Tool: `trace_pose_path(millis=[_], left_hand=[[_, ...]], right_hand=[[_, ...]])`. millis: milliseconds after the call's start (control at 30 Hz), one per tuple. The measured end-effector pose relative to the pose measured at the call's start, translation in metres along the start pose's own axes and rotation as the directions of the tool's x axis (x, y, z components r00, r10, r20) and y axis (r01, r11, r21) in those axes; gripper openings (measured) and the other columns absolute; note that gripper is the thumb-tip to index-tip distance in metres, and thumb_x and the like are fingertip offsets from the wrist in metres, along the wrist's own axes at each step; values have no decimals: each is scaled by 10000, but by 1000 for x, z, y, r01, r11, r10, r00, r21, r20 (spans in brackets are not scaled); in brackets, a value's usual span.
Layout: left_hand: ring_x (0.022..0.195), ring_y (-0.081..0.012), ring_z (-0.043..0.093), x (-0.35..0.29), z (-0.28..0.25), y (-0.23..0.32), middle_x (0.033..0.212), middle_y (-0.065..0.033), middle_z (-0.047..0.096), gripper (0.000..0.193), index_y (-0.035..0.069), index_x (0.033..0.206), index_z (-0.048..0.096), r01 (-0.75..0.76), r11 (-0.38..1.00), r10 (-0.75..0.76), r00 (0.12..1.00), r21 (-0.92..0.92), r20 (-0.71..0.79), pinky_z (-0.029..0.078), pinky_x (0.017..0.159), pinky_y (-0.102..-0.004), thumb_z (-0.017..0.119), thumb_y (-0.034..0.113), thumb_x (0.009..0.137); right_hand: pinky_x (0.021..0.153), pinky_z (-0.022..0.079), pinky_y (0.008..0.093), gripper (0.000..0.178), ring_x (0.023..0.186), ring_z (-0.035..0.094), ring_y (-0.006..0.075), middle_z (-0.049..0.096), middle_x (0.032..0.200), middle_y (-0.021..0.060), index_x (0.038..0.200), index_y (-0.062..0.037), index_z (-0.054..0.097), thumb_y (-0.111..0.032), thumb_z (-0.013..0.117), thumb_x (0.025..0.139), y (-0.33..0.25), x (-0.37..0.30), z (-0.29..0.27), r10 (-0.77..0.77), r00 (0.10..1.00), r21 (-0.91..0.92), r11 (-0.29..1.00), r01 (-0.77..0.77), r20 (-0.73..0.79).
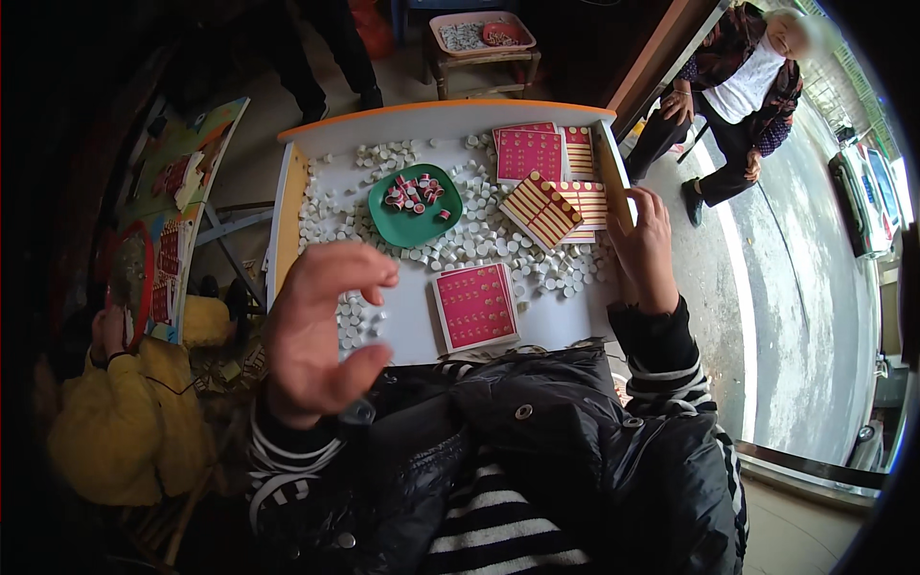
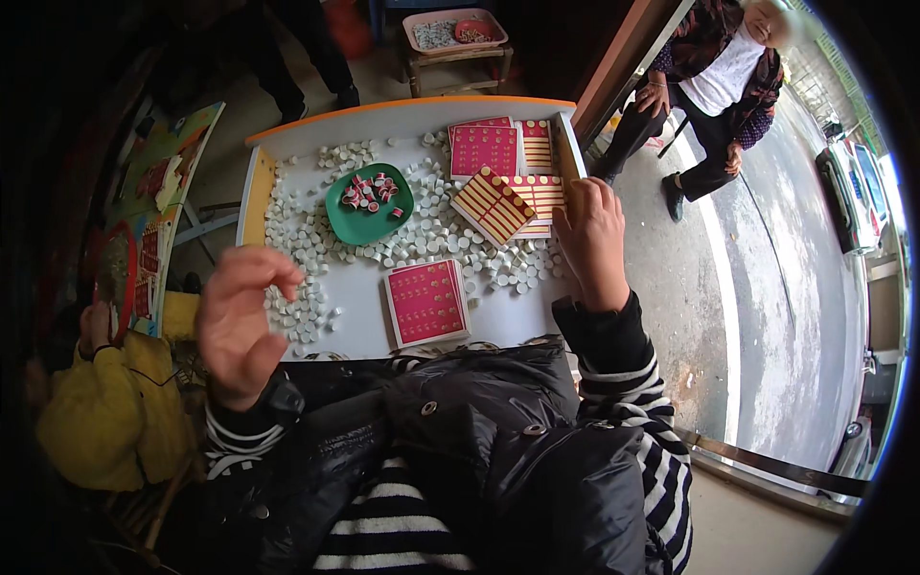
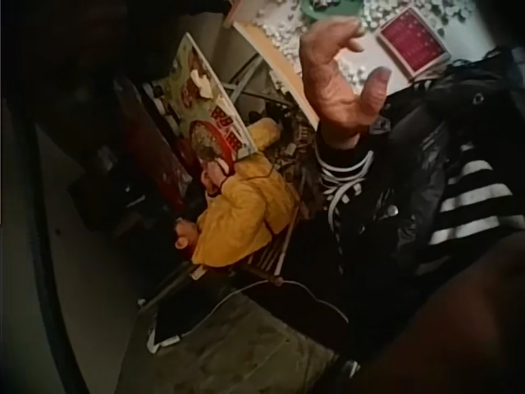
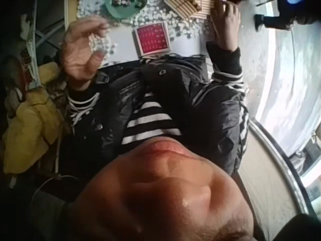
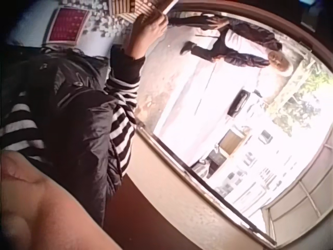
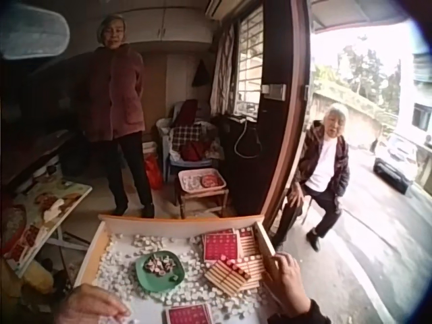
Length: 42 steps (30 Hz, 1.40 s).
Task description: Assembling small plastic shoe components into a tray on a workspace table.
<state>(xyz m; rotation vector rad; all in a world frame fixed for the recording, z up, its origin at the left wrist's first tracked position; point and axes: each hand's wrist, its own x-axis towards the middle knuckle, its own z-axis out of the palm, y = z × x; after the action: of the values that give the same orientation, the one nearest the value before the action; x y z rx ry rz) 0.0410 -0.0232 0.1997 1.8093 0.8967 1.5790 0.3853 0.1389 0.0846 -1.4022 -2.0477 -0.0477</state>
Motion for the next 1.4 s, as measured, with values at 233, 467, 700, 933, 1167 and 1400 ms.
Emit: trace_pose_path(millis=[233,467,700,933,1167,1400], left_hand=[[914,-304,607,5,9,96,1176,-80,571,292,132,1166,594,-362,854,458,863,-374,211,498,721,-365,609,169,876],[987,-272,604,0,24,109,1182,44,567,171,190,1081,638,-536,705,682,693,-464,234,454,730,-347,576,154,926],[962,-260,610,-21,37,135,1179,42,582,181,186,1092,635,-603,716,683,709,-352,174,445,707,-342,562,162,928],[994,-279,601,-19,23,145,1246,63,563,198,165,1107,635,-603,694,720,571,-393,396,447,715,-361,544,214,938],[1006,-237,560,-56,12,173,1271,-45,490,453,163,1267,518,-672,601,774,624,433,-108,438,874,-339,626,308,853],[874,-308,581,-37,14,175,1134,-171,561,465,98,1269,466,-411,390,893,388,824,-228,488,774,-366,549,320,869]], right_hand=[[951,418,417,448,1107,505,373,529,1201,178,1143,-30,526,-100,701,737,17,-51,-4,100,994,-47,994,-98,42],[959,413,437,444,1125,485,386,500,1228,187,1117,-41,531,-104,707,715,20,-68,-1,63,995,-39,997,-59,83],[974,402,455,468,1156,468,382,497,1250,181,1112,-54,538,-123,727,689,23,-74,9,45,996,-59,997,-41,72],[931,430,402,367,1106,516,344,508,1266,155,1102,-59,550,-98,693,766,5,-70,-35,-42,998,126,991,36,46],[835,455,327,310,1066,557,205,512,1255,174,1151,21,518,-211,522,946,-107,-28,-172,-311,897,771,467,433,-315],[438,431,187,569,513,573,138,564,823,181,775,16,669,-441,390,970,-152,15,-253,-655,413,-169,637,752,-632]])
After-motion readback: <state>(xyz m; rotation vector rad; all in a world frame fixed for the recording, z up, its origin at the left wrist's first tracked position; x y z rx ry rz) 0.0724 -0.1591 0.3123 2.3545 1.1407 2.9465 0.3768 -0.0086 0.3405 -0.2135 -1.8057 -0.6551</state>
